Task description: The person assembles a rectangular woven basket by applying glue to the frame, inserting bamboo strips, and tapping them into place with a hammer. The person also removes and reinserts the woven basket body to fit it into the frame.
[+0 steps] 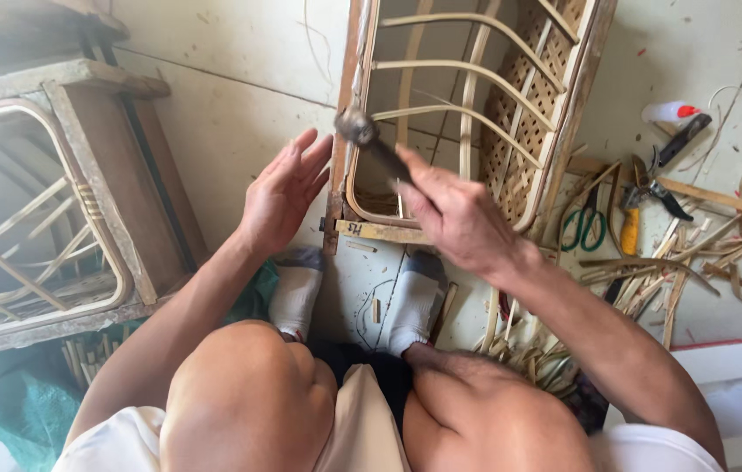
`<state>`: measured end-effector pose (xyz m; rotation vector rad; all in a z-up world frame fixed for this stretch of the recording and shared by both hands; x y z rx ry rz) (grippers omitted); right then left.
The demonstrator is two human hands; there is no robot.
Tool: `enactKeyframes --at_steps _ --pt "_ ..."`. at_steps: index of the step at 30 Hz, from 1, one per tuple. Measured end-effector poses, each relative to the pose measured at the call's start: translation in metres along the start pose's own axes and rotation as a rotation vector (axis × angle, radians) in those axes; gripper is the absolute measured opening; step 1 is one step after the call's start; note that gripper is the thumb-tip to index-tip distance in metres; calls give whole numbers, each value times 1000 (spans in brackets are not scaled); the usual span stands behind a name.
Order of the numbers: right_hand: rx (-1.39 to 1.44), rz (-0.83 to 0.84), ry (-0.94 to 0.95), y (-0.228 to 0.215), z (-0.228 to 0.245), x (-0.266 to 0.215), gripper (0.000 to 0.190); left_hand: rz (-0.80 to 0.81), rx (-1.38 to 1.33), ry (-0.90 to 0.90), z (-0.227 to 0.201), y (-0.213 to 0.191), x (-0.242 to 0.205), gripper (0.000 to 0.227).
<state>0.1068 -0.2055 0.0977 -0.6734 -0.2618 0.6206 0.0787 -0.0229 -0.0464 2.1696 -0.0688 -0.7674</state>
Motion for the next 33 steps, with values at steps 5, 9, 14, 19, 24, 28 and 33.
enactKeyframes --at_steps 5,9,14,19,24,28,33 --pt "-41 82 168 -16 -30 31 44 -18 18 -7 0 3 -3 61" --pt "-80 -36 3 -40 -21 46 38 -26 192 59 -8 9 -3 60" --pt "-64 -153 -120 -71 -9 57 39 -73 499 144 -12 24 3 65" --pt "-140 -40 57 -62 -43 95 44 -83 487 136 -13 33 9 69" --pt "-132 -25 59 -50 -67 105 42 -52 471 142 -13 31 7 69" --pt "-96 -52 14 -63 -63 105 43 -56 595 177 -29 38 11 68" --pt "92 -160 208 -107 -76 100 47 -97 576 160 -47 50 44 62"
Point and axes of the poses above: each hand's wrist, its own x-axis towards the middle knuckle, its own y-axis out of the palm, z = x × y, the point moved 9 cm from there along x, towards the middle knuckle, and after that the axes turned 1 degree about -y, right-handed, at the moved point
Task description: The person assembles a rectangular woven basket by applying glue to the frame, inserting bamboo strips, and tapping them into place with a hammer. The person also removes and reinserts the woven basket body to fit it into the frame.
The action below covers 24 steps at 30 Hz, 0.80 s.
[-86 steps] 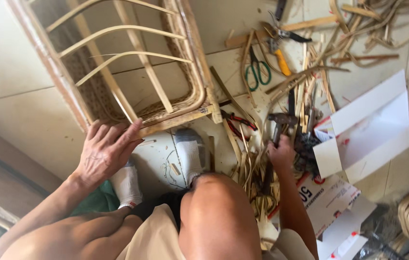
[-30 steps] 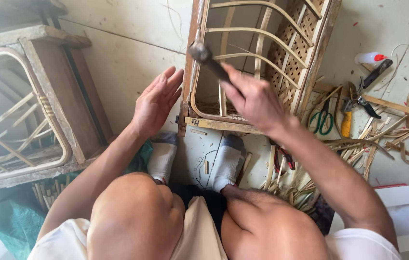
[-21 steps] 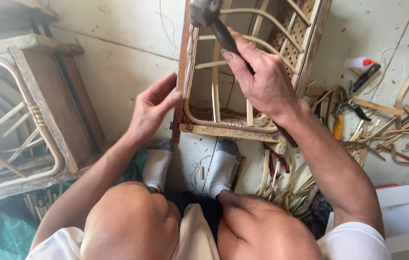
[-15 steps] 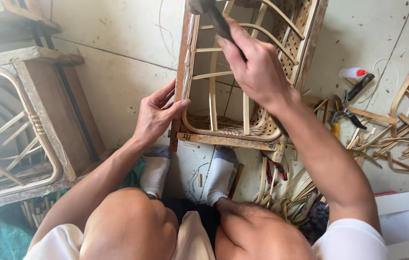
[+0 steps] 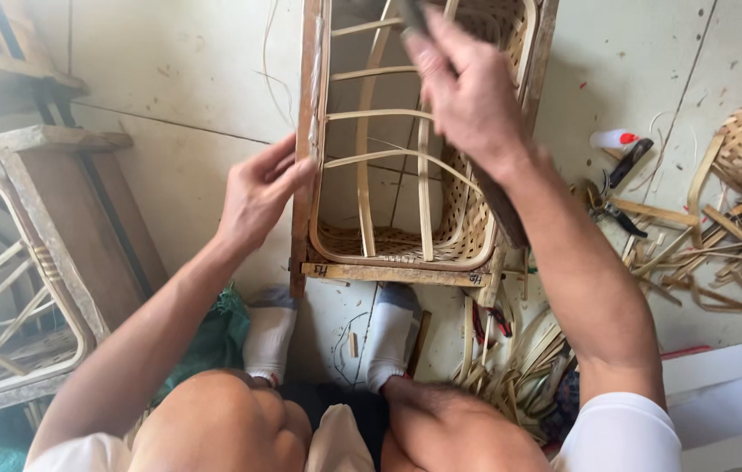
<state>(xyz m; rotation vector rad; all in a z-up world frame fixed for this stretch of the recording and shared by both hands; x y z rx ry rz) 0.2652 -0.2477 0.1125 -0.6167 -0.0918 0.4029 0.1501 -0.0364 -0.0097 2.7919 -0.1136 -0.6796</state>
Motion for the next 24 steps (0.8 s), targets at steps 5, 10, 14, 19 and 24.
enactKeyframes --at_steps 5,10,14,19,24 --pt "-5 -97 -137 -30 -3 20 40 26 -36 36 -14 5 43 70" --pt "-80 -61 -167 2 -29 66 36 30 4 40 -14 4 43 68" --pt "-44 -37 -46 -9 -47 71 36 13 3 31 -17 3 41 67" --pt "-10 -147 64 -74 -56 22 37 -13 50 -29 -16 3 46 66" --pt "-21 -155 63 -82 -64 10 45 -33 62 -40 -21 3 40 63"
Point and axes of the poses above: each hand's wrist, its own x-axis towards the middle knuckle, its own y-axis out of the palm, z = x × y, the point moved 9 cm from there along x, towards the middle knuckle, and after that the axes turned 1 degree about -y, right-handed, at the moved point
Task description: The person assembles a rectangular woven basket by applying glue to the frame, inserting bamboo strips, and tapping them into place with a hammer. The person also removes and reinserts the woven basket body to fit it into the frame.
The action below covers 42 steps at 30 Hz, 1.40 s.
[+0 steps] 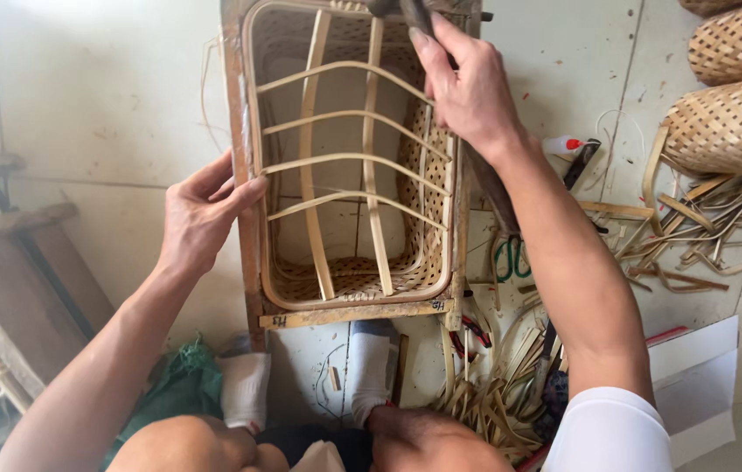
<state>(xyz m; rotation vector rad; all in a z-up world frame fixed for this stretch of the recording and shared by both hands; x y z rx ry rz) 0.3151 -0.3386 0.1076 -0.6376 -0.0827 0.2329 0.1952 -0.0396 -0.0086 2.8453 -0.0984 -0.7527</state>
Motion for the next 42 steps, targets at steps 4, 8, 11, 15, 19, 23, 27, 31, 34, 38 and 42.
enactKeyframes --at_steps 4,8,11,15,19,23,27,31,34,38,42 --pt "-30 17 5 8 -11 10 38 -3 -21 -4 0 1 0 63" --pt "-48 56 0 1 -16 16 35 4 -57 -17 2 -1 -2 63" --pt "-29 -7 61 -31 -28 1 41 4 -44 -16 3 -2 4 63" --pt "2 -84 94 -56 -39 -29 34 31 -43 -21 5 -4 -2 63" --pt "-72 -100 72 -62 -40 -44 41 25 21 -62 -8 0 8 67" --pt "-108 -62 125 -48 -50 -56 34 20 9 -20 -2 3 -11 64" --pt "-125 -82 57 -55 -43 -62 44 -121 706 634 -46 23 -63 49" --pt "-105 -68 139 -58 -50 -78 45 327 1107 955 -15 74 -135 64" --pt "-74 -115 56 -63 -42 -77 45 469 1232 924 12 84 -151 68" --pt "-102 -83 65 -58 -48 -74 45 523 1350 898 28 83 -153 76" --pt "-101 -145 36 -59 -53 -57 34 575 1434 836 35 84 -147 80"
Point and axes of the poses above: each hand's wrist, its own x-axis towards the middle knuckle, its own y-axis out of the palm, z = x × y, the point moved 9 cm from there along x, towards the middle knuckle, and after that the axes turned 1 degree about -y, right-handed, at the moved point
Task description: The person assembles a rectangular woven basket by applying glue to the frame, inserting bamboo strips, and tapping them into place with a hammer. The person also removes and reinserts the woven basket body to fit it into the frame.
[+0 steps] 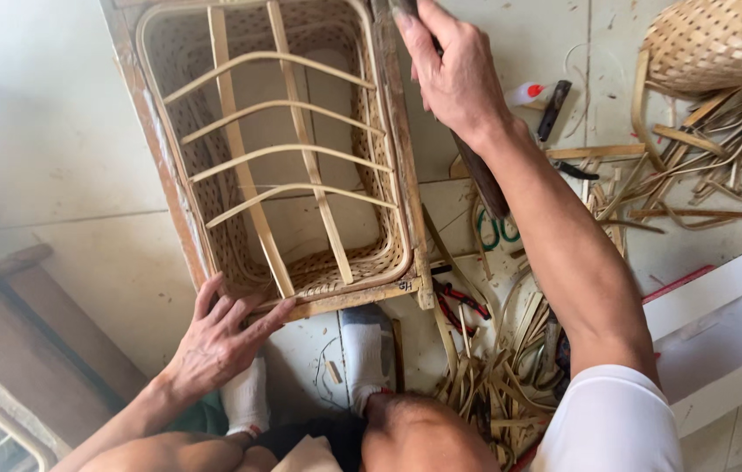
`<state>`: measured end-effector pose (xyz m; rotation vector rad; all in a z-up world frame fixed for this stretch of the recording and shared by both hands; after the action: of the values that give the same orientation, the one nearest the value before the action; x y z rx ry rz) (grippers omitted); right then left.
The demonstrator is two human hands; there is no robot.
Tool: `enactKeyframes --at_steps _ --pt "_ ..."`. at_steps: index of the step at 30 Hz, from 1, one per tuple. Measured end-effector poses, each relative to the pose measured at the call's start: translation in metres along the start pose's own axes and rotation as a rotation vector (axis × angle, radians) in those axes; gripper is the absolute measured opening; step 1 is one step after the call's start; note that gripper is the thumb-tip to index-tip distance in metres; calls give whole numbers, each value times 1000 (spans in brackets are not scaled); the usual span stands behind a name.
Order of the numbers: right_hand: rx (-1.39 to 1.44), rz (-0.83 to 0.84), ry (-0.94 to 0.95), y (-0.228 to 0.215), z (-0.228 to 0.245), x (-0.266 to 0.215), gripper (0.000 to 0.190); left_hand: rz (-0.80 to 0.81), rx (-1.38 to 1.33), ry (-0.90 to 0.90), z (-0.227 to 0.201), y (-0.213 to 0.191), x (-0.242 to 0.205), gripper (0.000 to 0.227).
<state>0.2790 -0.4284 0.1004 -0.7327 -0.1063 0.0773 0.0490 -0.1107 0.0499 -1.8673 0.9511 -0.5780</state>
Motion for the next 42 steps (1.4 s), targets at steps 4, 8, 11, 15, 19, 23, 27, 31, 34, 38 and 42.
enactKeyframes --at_steps 4,8,11,15,19,23,27,31,34,38,42 --pt "-74 16 -112 16 6 16 30 -95 -41 18 -3 -11 1 73" --pt "-125 -94 -483 13 47 19 30 -132 -78 15 -2 -15 1 72" --pt "-14 119 -5 15 14 17 31 -120 -85 12 1 -14 -2 72" --pt "-4 61 60 -9 16 -34 35 -111 -80 32 2 -8 -2 75" --pt "-99 65 56 -6 8 -76 41 -114 -64 35 3 -7 -3 74" --pt "-122 129 105 5 -3 -93 41 -111 -85 7 -3 -7 -9 71" --pt "-163 61 -69 -6 20 -101 37 -98 -97 -4 4 -11 -1 70" --pt "-144 118 59 0 17 -128 37 -138 -40 9 -2 -12 -4 67" --pt "-154 154 137 2 16 -151 39 -162 -55 -1 -1 -14 -2 63" --pt "-77 147 140 2 26 -186 41 -161 -136 -41 2 -15 -3 65" --pt "-67 31 95 4 29 -217 40 -196 -197 -68 6 -15 -4 65"
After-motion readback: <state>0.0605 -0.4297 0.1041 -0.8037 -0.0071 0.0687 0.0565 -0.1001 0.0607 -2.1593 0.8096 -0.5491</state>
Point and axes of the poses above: each hand's wrist, its own x-axis towards the middle knuckle, its own y-axis out of the palm, z = x × y, the point moved 9 cm from there along x, towards the middle knuckle, and after that the axes turned 1 degree about -y, right-handed, at the moved point
